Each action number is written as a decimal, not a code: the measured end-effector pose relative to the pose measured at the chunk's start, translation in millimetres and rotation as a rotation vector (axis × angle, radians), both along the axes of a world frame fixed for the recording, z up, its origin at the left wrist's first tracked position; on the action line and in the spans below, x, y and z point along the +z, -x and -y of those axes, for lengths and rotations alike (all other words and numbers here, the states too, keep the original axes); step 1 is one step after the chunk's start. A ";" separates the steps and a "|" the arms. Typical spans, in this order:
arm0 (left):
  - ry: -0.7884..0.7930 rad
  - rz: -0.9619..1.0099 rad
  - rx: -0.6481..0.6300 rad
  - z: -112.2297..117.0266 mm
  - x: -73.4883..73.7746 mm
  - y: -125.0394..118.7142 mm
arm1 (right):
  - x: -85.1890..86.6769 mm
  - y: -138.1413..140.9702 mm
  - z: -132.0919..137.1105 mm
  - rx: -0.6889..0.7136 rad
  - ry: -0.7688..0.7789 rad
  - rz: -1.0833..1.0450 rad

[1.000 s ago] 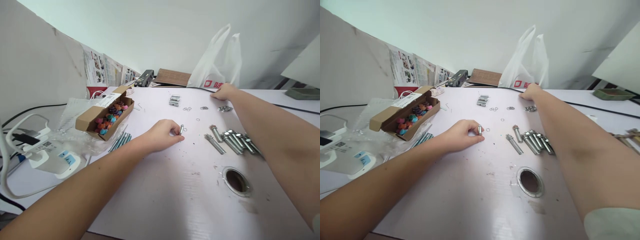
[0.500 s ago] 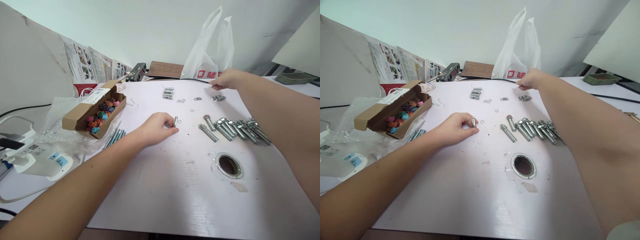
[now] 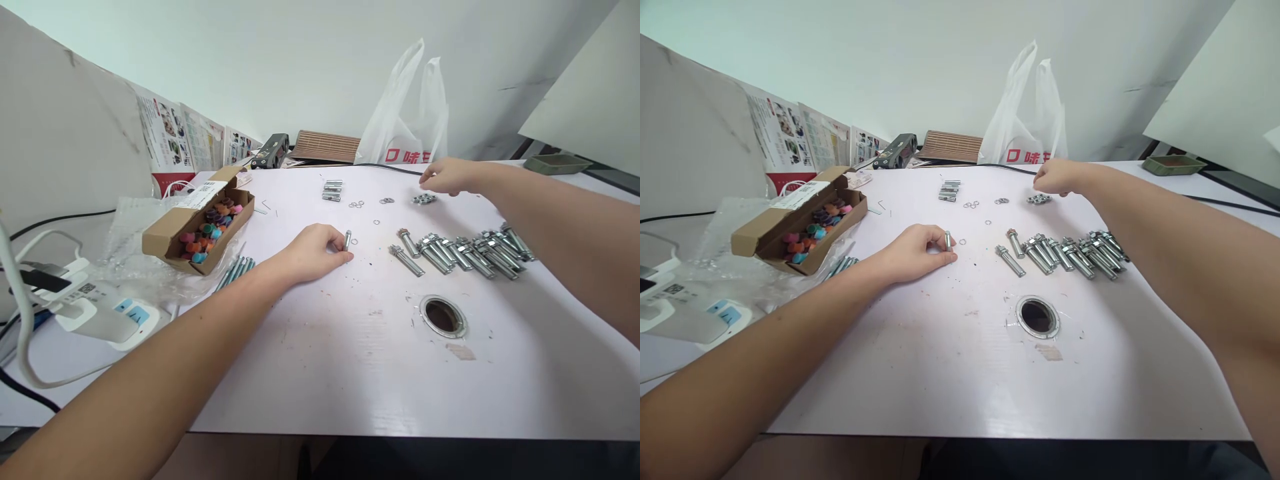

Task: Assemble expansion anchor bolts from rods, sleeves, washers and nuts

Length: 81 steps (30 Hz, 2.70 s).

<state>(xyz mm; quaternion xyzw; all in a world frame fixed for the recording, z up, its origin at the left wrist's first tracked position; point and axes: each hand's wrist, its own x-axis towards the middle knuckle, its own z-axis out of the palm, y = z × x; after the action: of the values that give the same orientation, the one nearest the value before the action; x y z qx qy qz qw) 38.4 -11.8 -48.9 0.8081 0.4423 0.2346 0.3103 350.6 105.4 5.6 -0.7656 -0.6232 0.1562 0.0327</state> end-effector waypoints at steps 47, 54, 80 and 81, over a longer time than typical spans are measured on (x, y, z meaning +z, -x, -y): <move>0.029 0.064 -0.020 -3.0 -5.0 -0.4 | -15.5 77.6 100.4 0.283 -0.022 -0.437; 0.039 0.060 -0.016 -3.5 -7.0 -0.2 | -15.1 103.3 108.3 0.540 -0.084 -0.102; -0.078 -0.126 -0.049 1.9 -1.0 0.8 | -7.6 170.8 -14.0 0.605 -0.177 0.315; -0.093 -0.130 -0.057 1.5 -1.5 1.3 | -11.1 169.9 -18.0 0.593 -0.153 0.312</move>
<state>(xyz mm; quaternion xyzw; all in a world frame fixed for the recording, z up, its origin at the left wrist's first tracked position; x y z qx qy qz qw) 37.1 -13.3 -50.3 0.8475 0.4268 0.1930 0.2496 180.6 123.4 -5.5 -0.5611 -0.8260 -0.0072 -0.0526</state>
